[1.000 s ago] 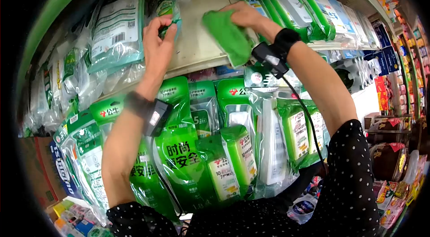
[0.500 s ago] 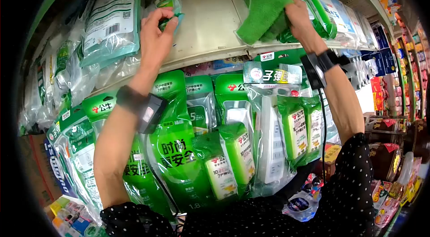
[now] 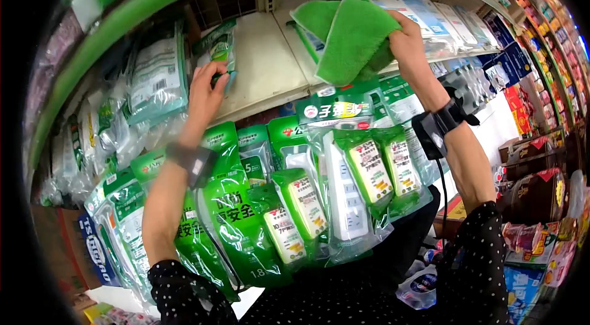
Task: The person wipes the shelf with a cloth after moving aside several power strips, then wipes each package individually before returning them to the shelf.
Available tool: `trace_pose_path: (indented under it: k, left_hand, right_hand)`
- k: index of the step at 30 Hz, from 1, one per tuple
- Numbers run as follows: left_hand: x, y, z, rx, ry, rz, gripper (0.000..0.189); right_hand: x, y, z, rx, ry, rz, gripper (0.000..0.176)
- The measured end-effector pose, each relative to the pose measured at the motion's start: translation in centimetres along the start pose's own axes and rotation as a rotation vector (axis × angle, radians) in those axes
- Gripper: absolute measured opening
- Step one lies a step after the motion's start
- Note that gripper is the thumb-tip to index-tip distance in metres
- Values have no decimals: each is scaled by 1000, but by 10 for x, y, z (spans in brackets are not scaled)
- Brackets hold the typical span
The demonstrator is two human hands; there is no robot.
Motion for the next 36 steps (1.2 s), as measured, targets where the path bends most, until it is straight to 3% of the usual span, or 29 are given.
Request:
trace_pose_path:
  k: [3,5,11,14,16,21,23,24,25,27,29,30,32,35,36]
  left_hand:
    - [-4,5,-8,-68,-163,69,13]
    - [-3,8,-12,-52,-220,130,13]
    - [23,36,28,58,-75,-103,15]
    - [54,46,55,162,1,-120,14]
    - [83,54,59,128,-149,-138,13]
    - [145,63,68,188,-104,-292,18]
    - [151,63,81,-22,-242,-316,17]
    - [148,62,88,-128,-309,-331,17]
    - [133,65,103,-66,-324,-308,22]
    - [97,63,136,-178,-564,-132,28]
    - [75,54,164,-58,-835,-111,39]
    - [53,36,201,41,-727,-217,45]
    - [39,35,199,166,-428,-72,52]
    - [6,53,156,-47,-657,-16,47]
    - [-8,58,143,-79,-525,126,38]
  right_hand:
    - [-44,-25,-12,95,285,125,28]
    - [-78,-45,-24,125,292,169,28]
    - [-133,-79,-32,140,386,226,29]
    - [-132,-86,-28,169,405,194,29]
    - [-123,-84,-18,188,472,201,26]
    - [-76,-81,-35,208,496,125,25]
    - [-60,-80,-44,189,504,59,27]
    - [-54,-78,-47,188,509,56,28]
    - [-48,-75,-49,191,515,52,28]
    - [-34,-69,-58,211,528,20,31]
    - [-15,-57,-68,179,577,-38,31]
    - [8,-43,-74,75,610,-174,31]
    - [41,-31,-92,-17,663,-309,38]
    - [73,-24,-112,-6,638,-485,48]
    - [77,-22,-113,21,606,-511,49]
Point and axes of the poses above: each hand's wrist, its own y-axis towards the middle knuckle, its own x-axis out of the palm, z = x × y, the point moved 4 cm from there along y, towards the middle knuckle, and after that the axes turned 9 degrees about -y, right-handed, at the moved point
